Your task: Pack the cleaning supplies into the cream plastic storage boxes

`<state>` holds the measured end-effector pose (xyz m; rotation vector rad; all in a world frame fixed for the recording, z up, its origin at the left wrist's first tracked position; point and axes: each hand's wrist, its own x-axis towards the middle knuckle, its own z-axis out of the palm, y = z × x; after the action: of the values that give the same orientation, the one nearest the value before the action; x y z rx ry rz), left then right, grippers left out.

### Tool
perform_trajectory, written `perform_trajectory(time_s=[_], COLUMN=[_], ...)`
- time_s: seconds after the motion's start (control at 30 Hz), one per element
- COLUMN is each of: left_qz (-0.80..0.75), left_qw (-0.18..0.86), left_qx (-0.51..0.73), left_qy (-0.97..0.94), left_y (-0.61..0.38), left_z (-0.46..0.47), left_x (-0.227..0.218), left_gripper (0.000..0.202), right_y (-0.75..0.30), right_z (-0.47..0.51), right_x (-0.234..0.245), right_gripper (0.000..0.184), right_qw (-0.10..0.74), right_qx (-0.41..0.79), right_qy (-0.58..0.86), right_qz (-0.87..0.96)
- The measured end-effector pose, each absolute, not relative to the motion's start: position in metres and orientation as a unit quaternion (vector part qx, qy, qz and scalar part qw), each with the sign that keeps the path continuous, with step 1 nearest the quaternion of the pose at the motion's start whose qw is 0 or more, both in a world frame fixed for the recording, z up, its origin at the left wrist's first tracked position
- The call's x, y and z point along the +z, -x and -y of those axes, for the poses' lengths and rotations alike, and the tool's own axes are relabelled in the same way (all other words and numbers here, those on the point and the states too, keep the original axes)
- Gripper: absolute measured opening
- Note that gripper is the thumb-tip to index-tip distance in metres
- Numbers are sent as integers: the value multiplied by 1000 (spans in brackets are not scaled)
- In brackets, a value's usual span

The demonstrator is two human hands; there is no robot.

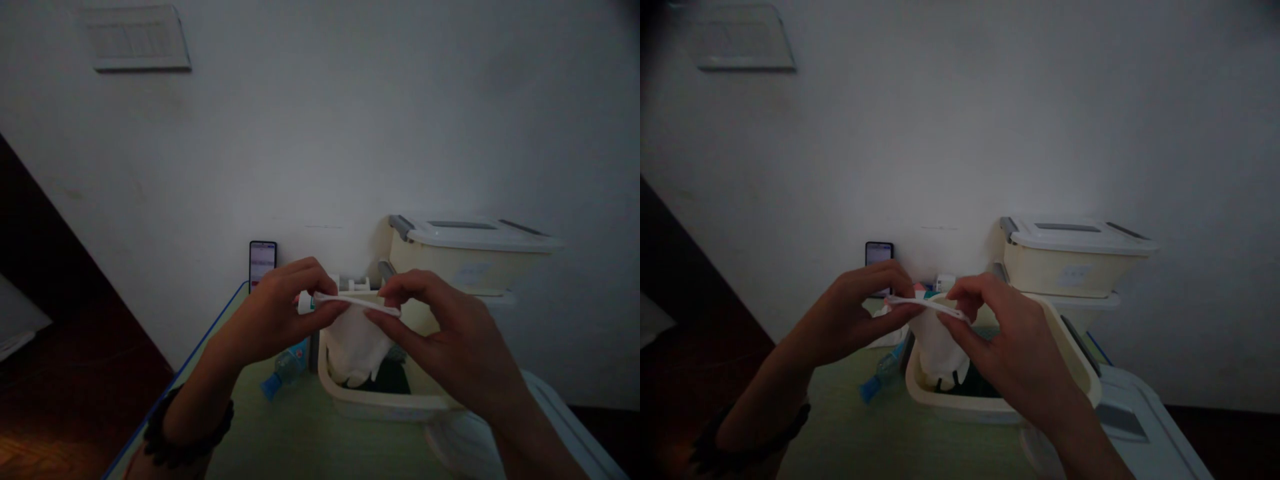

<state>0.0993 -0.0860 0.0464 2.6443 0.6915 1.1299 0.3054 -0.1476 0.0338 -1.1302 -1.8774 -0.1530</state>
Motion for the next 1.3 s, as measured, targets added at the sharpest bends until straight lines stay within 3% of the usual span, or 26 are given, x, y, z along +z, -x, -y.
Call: perform_trajectory(time_s=[0.27,0.6,0.87,1.1,1.3], left_qz=[-263,-246,-250,-240,-214], left_qw=[148,223,185,175,222], left_qx=[475,467,511,457,469], left_qy=[-827,-820,-801,-838,-828], left_y=[-113,-117,-122,-112,-115], left_z=[90,101,109,110,109], left_x=[42,46,49,50,49], left_gripper=[12,6,9,23,18], right_y=[-297,-296,-294,-296,-293], right_z=[146,149,155,155,149], right_x=[32,32,31,36,31], right_gripper=[14,12,9,17,20], right_qw=[484,556,561,555,607], right_qx=[41,-7,151,92,120], right_qy=[503,490,424,413,390], right_qz=[714,672,695,716,682])
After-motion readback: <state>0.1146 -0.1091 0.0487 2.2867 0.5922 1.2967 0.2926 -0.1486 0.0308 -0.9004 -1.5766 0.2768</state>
